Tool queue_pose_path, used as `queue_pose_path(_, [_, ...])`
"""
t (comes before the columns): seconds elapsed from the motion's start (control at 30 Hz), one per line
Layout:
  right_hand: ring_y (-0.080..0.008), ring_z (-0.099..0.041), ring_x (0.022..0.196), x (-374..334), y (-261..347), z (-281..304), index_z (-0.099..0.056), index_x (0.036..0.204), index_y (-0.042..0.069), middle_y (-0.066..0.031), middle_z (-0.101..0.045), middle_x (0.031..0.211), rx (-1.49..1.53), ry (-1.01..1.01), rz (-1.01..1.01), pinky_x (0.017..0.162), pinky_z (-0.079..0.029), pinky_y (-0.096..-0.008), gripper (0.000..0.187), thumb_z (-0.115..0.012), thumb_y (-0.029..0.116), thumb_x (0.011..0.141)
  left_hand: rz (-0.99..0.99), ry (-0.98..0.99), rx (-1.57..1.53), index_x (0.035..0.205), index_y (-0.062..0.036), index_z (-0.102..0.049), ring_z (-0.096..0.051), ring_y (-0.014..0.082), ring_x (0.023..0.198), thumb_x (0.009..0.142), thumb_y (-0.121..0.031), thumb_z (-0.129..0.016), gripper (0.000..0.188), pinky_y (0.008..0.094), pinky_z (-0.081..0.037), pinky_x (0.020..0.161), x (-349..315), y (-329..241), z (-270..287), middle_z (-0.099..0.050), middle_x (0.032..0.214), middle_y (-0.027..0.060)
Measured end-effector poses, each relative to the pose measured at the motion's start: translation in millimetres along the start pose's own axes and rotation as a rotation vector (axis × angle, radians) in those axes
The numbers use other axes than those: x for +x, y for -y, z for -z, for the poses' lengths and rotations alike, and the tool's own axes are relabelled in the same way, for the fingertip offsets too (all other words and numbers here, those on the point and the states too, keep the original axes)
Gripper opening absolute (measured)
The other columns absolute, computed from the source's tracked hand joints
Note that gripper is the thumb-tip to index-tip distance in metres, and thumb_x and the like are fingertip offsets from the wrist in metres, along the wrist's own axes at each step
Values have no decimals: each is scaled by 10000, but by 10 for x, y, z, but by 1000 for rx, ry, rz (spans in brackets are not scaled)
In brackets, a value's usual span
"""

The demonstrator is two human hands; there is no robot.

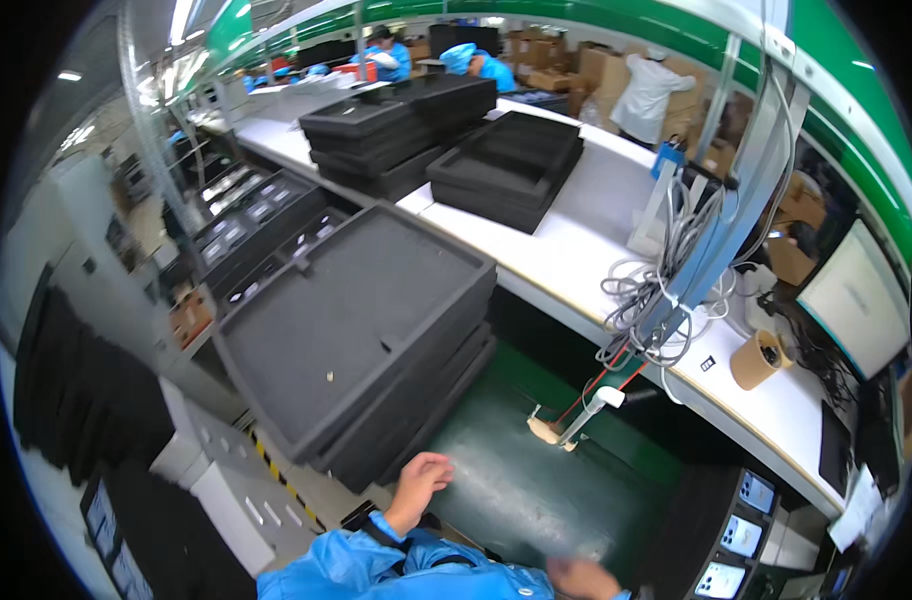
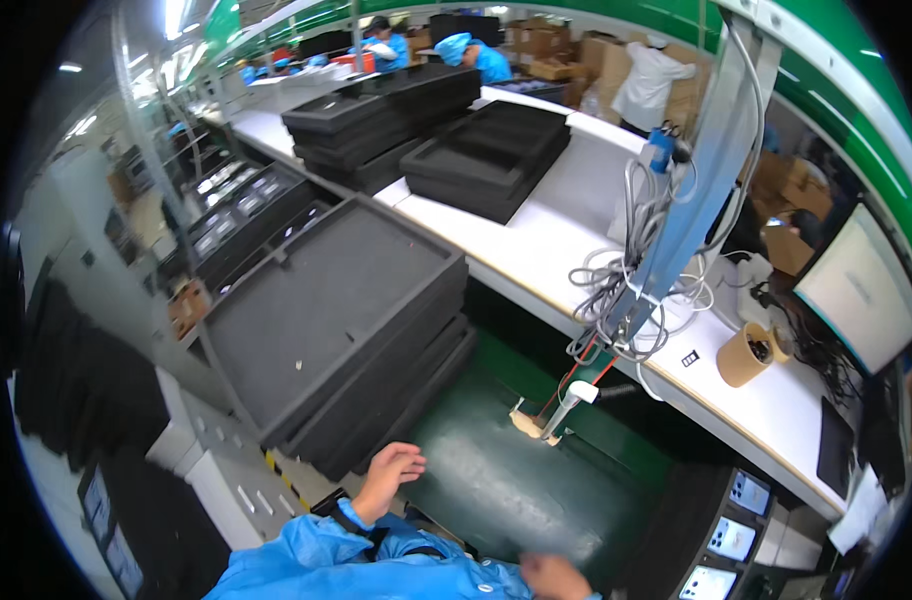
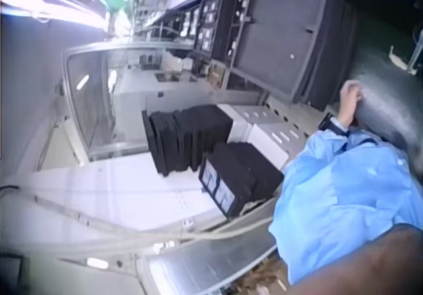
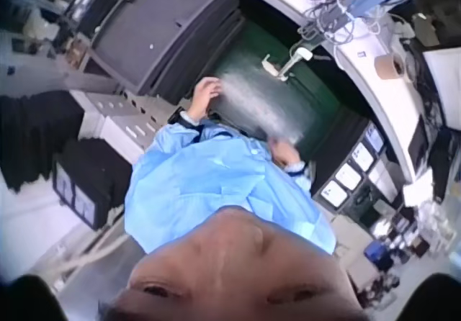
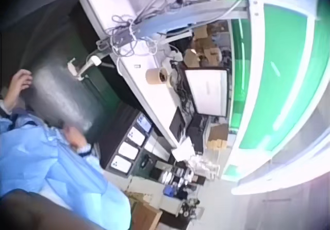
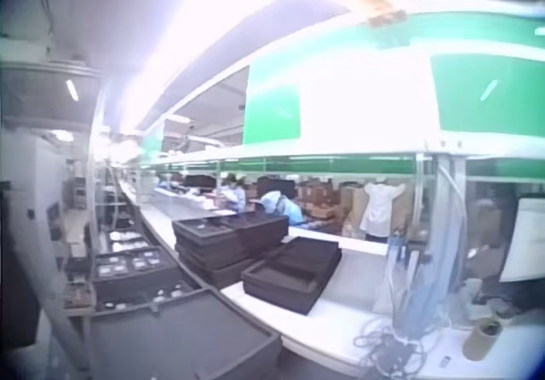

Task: Sorting and arranging smartphones into foam-padded trays and scanning them at a manufacturing workstation.

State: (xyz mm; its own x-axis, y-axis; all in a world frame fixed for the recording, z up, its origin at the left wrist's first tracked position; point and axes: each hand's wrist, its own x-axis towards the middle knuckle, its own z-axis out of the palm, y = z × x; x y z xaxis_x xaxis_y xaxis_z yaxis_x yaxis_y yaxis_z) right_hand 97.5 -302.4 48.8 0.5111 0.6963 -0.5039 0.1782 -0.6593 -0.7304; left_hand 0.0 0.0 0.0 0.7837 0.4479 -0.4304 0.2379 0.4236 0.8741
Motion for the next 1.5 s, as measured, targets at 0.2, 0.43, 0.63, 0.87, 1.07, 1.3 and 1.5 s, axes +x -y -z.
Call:
queue_pose_path(0.2, [-150, -624, 864, 1383, 2492, 991, -594, 1194, -24, -106, -667, 1040, 188, -755, 641, 771, -507, -289, 347, -648, 121, 883, -44, 412, 172, 1185, -20, -576, -644, 174, 989, 970, -136, -555, 246, 316, -511, 885, -244, -177, 528, -670, 1101, 109])
queue_pose_path(0.43, [-457, -443, 1298, 3295, 3079, 2688, -436, 1392, -51, -261, -452, 1434, 464, -884, -14, 1032, -429, -501, 838, -631, 552, 844, 25, 730, 9, 1322, -1, -500, -619, 161, 1052, 951, -109, -622, 406, 288, -491, 925, -647, -575, 927, -631, 1196, 120])
queue_pose_path(0.63, [-430, -645, 993, 3271, 2972, 2872, -643, 1055, -105, -243, -631, 1190, 356, -995, -61, 670, -587, -447, 366, -546, 182, 850, 16, 535, 90, 1290, -47, -530, -613, 150, 990, 970, -92, -584, 328, 291, -497, 886, -461, -213, 1411, -644, 1160, 80])
queue_pose_path(0.87, [-165, -577, 1065, 1363, 2343, 891, -510, 1306, -38, -104, -613, 1194, 922, -982, 656, 941, -456, -310, 380, -546, 62, 941, 150, 615, -16, 1307, -54, -525, -617, 167, 1028, 992, -160, -569, 335, 297, -488, 899, -596, -351, 1366, -643, 1194, 85])
queue_pose_path(1.07, [-97, -542, 869, 139, 806, -304, -621, 1102, -30, -15, -624, 932, 535, -1122, 34, 802, -454, -267, 236, -604, 72, 890, 351, 685, 174, 1249, 46, -560, -653, 240, 1070, 1008, -115, -490, 298, 365, -525, 924, -986, -905, 1736, -672, 1122, 159])
queue_pose_path(1.3, [-229, -599, 862, -548, -1831, -591, -601, 1023, -30, -119, -612, 900, 169, -972, -3, 828, -464, -326, 241, -651, 13, 791, -184, -506, 172, 1208, -71, -396, -523, 146, 507, 893, -608, -602, 656, 282, -423, 411, -856, -1598, 1459, -525, 747, 56])
queue_pose_path(1.5, [-357, -643, 1046, -416, -3131, -122, -627, 1180, -87, -247, -683, 1109, -299, -551, -149, 922, -486, -410, 498, -736, 283, 865, -206, -564, 404, 991, 109, -603, -694, 259, 795, 767, -446, -725, 611, 383, -606, 610, -724, -2073, 1339, -668, 865, 141])
